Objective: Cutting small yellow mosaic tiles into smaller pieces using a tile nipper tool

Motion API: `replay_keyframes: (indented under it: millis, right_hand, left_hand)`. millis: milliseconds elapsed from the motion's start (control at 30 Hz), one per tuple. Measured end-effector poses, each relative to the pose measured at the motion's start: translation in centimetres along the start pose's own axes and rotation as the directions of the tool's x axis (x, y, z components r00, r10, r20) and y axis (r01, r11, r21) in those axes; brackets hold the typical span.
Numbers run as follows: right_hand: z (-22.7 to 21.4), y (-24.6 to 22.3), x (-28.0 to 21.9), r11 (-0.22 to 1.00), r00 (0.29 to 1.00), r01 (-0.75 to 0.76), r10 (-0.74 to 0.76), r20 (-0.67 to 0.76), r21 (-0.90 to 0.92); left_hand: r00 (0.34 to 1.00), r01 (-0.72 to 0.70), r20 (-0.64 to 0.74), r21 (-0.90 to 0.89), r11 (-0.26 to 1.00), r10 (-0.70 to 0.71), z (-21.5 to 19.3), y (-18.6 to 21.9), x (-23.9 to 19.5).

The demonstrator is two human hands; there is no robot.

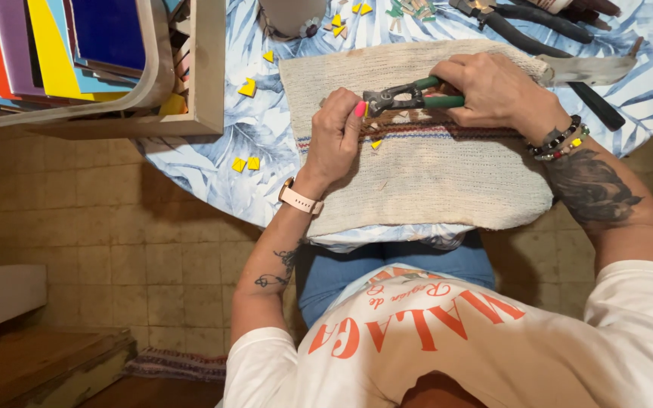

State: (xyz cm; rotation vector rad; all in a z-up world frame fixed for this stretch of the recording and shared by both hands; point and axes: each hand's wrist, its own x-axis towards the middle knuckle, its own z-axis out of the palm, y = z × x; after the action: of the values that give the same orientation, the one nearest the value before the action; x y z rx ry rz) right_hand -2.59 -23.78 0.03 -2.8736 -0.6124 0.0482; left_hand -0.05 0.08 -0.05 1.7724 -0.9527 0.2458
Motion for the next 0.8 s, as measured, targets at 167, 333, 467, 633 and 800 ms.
replay_keyframes:
  millis: [167, 333, 467, 633, 800]
  right_hand:
    - [0.0, 0.1, 0.0, 1.0, 1.0, -0.005, 0.005, 0.007, -0.013]
    - [0.9, 0.5, 0.1, 0.999, 0.998, -0.016, 0.014, -0.057, -0.031]
    - [1.4, 0.7, -0.1, 1.0, 0.992, 0.016, -0.014, -0.122, 0.016]
    - [0.5, 0.1, 0.1, 0.999, 0.993, 0.029, -0.025, -0.112, 0.031]
    - [0.4, 0.5, 0.0, 0.999, 0.995, 0.046, -0.044, -0.091, 0.023]
  left_hand:
    - [1.0, -0.003, 0.014, 0.003, 1.0, 0.003, 0.0, -0.1, -0.1]
    - [1.0, -0.013, 0.007, -0.011, 1.0, 0.013, -0.2, 0.2, 0.0]
    - [1.0, -0.005, 0.007, -0.007, 1.0, 0.005, -0.3, 0.2, -0.1]
    - [1.0, 0.012, -0.004, -0.029, 1.0, -0.012, -0.4, 0.3, 0.1]
    - [1.0, 0.021, -0.001, -0.037, 0.999, -0.021, -0.4, 0.3, 0.2]
